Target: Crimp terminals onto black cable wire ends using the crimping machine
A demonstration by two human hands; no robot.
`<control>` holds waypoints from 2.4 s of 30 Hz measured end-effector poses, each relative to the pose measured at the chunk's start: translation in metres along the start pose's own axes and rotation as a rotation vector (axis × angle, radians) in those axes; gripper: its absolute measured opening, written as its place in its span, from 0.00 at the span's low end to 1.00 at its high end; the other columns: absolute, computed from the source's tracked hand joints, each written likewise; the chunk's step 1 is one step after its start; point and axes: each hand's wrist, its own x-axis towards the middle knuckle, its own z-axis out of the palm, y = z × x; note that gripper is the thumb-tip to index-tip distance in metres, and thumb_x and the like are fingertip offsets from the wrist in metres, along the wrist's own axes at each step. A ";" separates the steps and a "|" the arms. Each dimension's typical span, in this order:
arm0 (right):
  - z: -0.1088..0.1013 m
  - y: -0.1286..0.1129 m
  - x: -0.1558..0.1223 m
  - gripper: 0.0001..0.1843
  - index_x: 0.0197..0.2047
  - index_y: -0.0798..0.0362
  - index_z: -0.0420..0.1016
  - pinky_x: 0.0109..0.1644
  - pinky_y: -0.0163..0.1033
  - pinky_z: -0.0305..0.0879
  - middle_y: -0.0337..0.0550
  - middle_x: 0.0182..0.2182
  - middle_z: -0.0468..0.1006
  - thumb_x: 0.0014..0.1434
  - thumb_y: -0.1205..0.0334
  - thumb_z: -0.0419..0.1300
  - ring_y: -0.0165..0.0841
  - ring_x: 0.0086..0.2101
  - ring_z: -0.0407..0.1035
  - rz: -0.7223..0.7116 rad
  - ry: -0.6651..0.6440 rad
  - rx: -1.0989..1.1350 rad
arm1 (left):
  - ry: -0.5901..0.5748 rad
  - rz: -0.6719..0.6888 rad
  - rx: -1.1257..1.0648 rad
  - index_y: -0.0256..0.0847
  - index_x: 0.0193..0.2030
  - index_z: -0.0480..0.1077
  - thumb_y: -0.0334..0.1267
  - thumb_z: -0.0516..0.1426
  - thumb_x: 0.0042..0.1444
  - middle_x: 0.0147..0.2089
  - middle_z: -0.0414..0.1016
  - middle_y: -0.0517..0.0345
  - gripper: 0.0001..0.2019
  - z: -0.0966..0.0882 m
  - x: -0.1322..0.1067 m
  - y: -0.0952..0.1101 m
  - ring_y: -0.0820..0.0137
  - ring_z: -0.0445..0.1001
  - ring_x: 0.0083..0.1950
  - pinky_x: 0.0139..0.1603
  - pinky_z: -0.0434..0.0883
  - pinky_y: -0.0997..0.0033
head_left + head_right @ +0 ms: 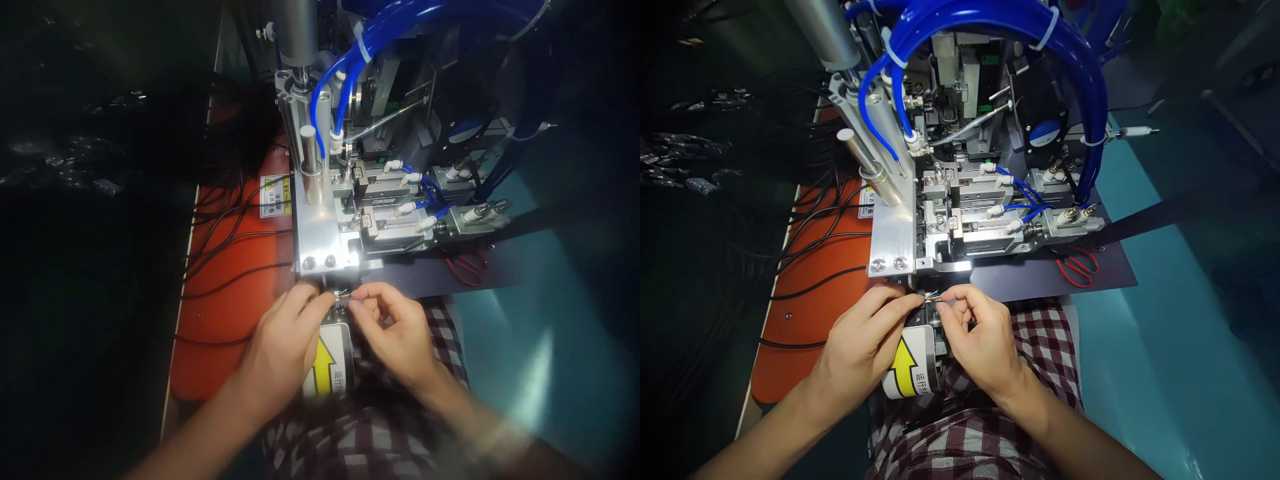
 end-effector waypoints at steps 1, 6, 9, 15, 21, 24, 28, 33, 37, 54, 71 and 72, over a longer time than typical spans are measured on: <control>0.000 0.000 0.000 0.01 0.36 0.53 0.72 0.24 0.31 0.59 0.29 0.18 0.62 0.60 0.66 0.59 0.25 0.19 0.59 0.005 -0.006 0.005 | 0.003 -0.001 0.002 0.32 0.47 0.73 0.22 0.51 0.59 0.37 0.70 0.50 0.13 0.000 0.000 0.000 0.69 0.72 0.36 0.36 0.74 0.71; 0.000 0.001 0.002 0.01 0.36 0.53 0.71 0.24 0.32 0.59 0.29 0.18 0.63 0.60 0.65 0.59 0.25 0.19 0.59 0.022 -0.011 0.028 | 0.008 0.006 0.002 0.32 0.47 0.73 0.23 0.51 0.59 0.37 0.71 0.50 0.13 0.001 -0.001 0.000 0.68 0.72 0.36 0.36 0.74 0.71; 0.000 -0.001 0.003 0.01 0.36 0.53 0.71 0.25 0.32 0.60 0.30 0.19 0.63 0.59 0.66 0.59 0.26 0.20 0.60 -0.022 0.006 -0.008 | 0.009 0.006 0.012 0.32 0.46 0.73 0.23 0.51 0.59 0.37 0.71 0.50 0.13 0.000 0.000 -0.001 0.68 0.72 0.36 0.36 0.74 0.71; 0.000 0.001 0.001 0.01 0.37 0.53 0.70 0.27 0.33 0.61 0.30 0.19 0.63 0.60 0.65 0.59 0.27 0.21 0.61 -0.069 0.005 -0.068 | 0.011 0.004 0.022 0.33 0.46 0.73 0.23 0.51 0.60 0.38 0.71 0.51 0.12 0.000 0.000 0.000 0.69 0.72 0.36 0.36 0.74 0.72; 0.000 0.004 0.000 0.02 0.35 0.52 0.72 0.31 0.37 0.62 0.35 0.21 0.69 0.60 0.65 0.59 0.29 0.22 0.64 -0.167 0.038 -0.193 | 0.003 -0.001 0.011 0.33 0.47 0.73 0.23 0.51 0.59 0.39 0.71 0.50 0.13 0.000 0.000 -0.001 0.69 0.72 0.37 0.37 0.74 0.71; 0.000 0.003 0.002 0.02 0.34 0.52 0.71 0.29 0.35 0.61 0.33 0.19 0.66 0.60 0.65 0.59 0.28 0.21 0.62 -0.102 0.008 -0.126 | 0.000 -0.001 0.006 0.33 0.47 0.73 0.22 0.51 0.59 0.40 0.71 0.50 0.13 -0.001 0.000 0.000 0.69 0.72 0.38 0.38 0.74 0.71; 0.001 0.001 0.005 0.03 0.33 0.53 0.70 0.25 0.33 0.59 0.31 0.18 0.64 0.59 0.64 0.58 0.26 0.20 0.60 0.032 -0.054 0.032 | -0.006 -0.005 -0.006 0.33 0.47 0.73 0.22 0.51 0.59 0.39 0.70 0.51 0.13 -0.001 0.000 0.000 0.69 0.72 0.37 0.37 0.74 0.71; 0.002 0.000 0.009 0.04 0.31 0.53 0.70 0.24 0.32 0.59 0.34 0.20 0.69 0.57 0.64 0.59 0.26 0.20 0.61 0.155 -0.066 0.148 | 0.002 0.004 0.001 0.33 0.47 0.73 0.22 0.51 0.59 0.39 0.71 0.51 0.13 -0.002 0.000 -0.001 0.69 0.72 0.37 0.37 0.74 0.71; 0.002 -0.006 0.012 0.06 0.29 0.53 0.70 0.20 0.31 0.54 0.33 0.18 0.65 0.54 0.61 0.61 0.25 0.18 0.57 0.308 -0.096 0.320 | 0.003 0.000 -0.004 0.34 0.46 0.72 0.22 0.50 0.59 0.38 0.71 0.52 0.13 -0.001 0.000 -0.001 0.69 0.72 0.38 0.38 0.74 0.71; -0.002 -0.010 0.010 0.06 0.28 0.54 0.71 0.19 0.31 0.54 0.31 0.16 0.64 0.52 0.62 0.62 0.24 0.17 0.56 0.388 -0.067 0.370 | -0.007 -0.006 -0.003 0.34 0.47 0.73 0.22 0.51 0.60 0.37 0.71 0.52 0.13 -0.001 0.000 -0.001 0.70 0.71 0.38 0.38 0.73 0.72; -0.002 -0.004 0.004 0.03 0.33 0.53 0.74 0.21 0.32 0.56 0.32 0.17 0.64 0.56 0.64 0.59 0.26 0.18 0.57 0.178 -0.012 0.135 | 0.008 -0.001 -0.015 0.33 0.46 0.73 0.22 0.51 0.59 0.38 0.70 0.52 0.13 0.000 -0.001 -0.001 0.69 0.72 0.37 0.38 0.73 0.71; -0.002 -0.005 0.004 0.03 0.32 0.53 0.74 0.21 0.32 0.56 0.32 0.17 0.64 0.57 0.64 0.59 0.26 0.18 0.57 0.175 -0.013 0.129 | 0.010 0.000 -0.013 0.33 0.46 0.73 0.22 0.51 0.59 0.38 0.70 0.51 0.13 0.000 -0.001 -0.001 0.69 0.72 0.37 0.38 0.73 0.71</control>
